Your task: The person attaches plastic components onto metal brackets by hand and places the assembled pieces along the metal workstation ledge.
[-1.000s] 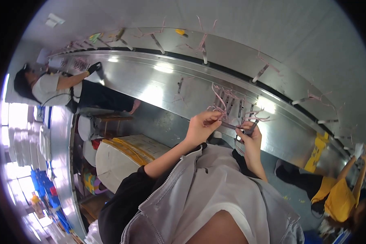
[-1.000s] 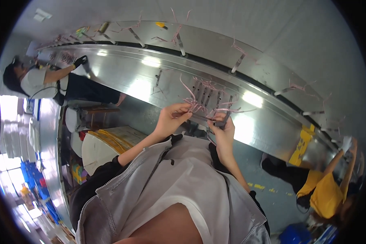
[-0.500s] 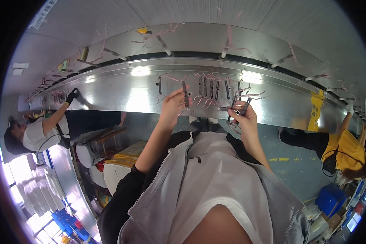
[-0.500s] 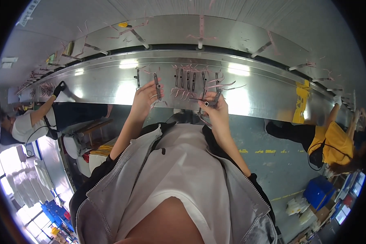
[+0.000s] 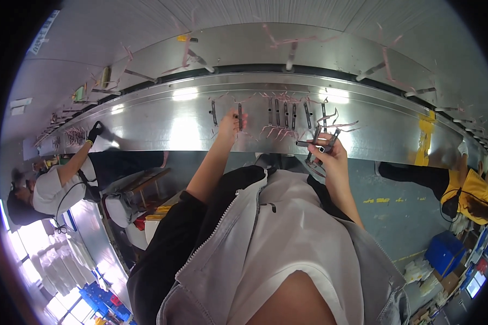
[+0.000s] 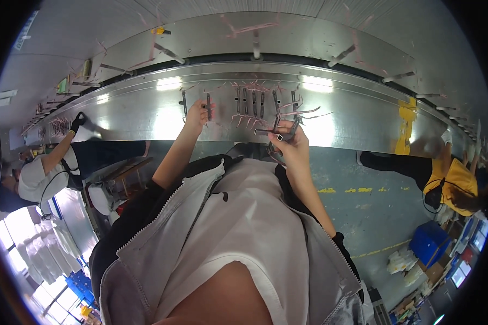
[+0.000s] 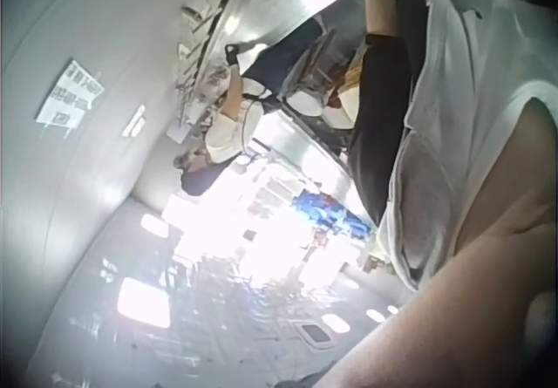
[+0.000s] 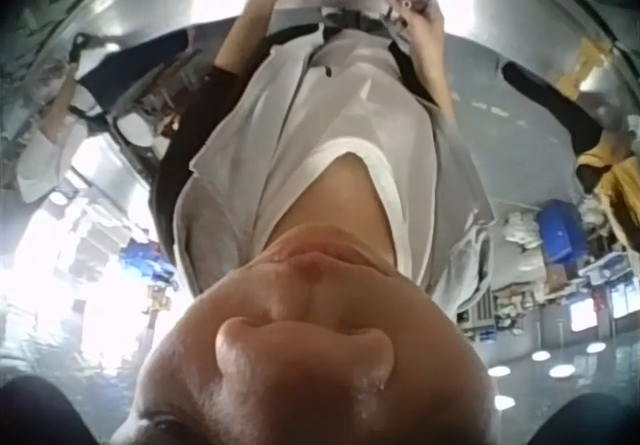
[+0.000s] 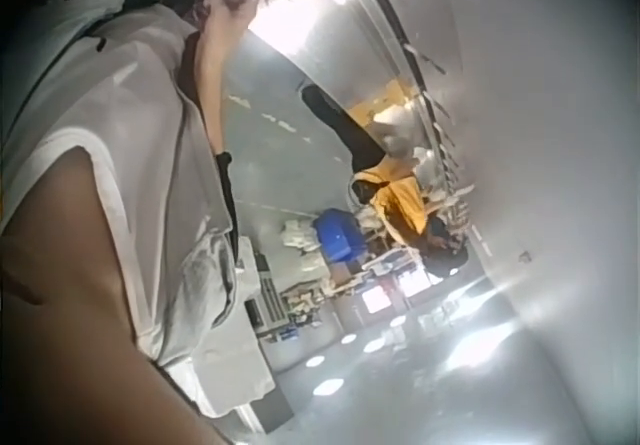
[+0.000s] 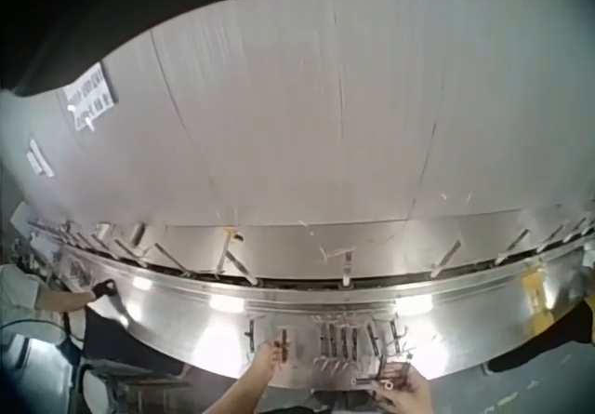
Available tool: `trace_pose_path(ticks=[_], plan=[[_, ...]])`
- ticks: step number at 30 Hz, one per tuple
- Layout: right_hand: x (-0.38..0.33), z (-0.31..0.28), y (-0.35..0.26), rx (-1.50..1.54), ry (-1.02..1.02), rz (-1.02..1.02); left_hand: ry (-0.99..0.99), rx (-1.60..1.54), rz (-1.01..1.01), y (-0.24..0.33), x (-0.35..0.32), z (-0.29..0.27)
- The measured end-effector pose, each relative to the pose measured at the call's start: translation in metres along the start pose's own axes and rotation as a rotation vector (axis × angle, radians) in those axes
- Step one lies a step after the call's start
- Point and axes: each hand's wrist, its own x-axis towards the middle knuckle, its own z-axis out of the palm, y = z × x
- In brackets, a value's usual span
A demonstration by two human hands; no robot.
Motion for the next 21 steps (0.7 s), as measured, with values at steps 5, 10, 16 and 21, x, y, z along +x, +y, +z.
trace_pose_path(ticks=[5,10,16,21], plan=[[-0.006,0.067,0.016,-0.007,0.049,-0.016,-0.01,0.031,0.015,0.031,0.014,-0.059],[-0.006,0.133,0.022,-0.012,0.06,-0.029,0.133,0.22,0.053,0.053,0.034,-0.124],[-0.005,0.217,0.037,-0.01,-0.003,-0.022,0.273,0.55,0.449,0.091,0.024,-0.224],[-0.001,0.289,0.045,-0.015,-0.075,-0.026,0.506,0.793,0.609,0.159,-0.034,-0.278]])
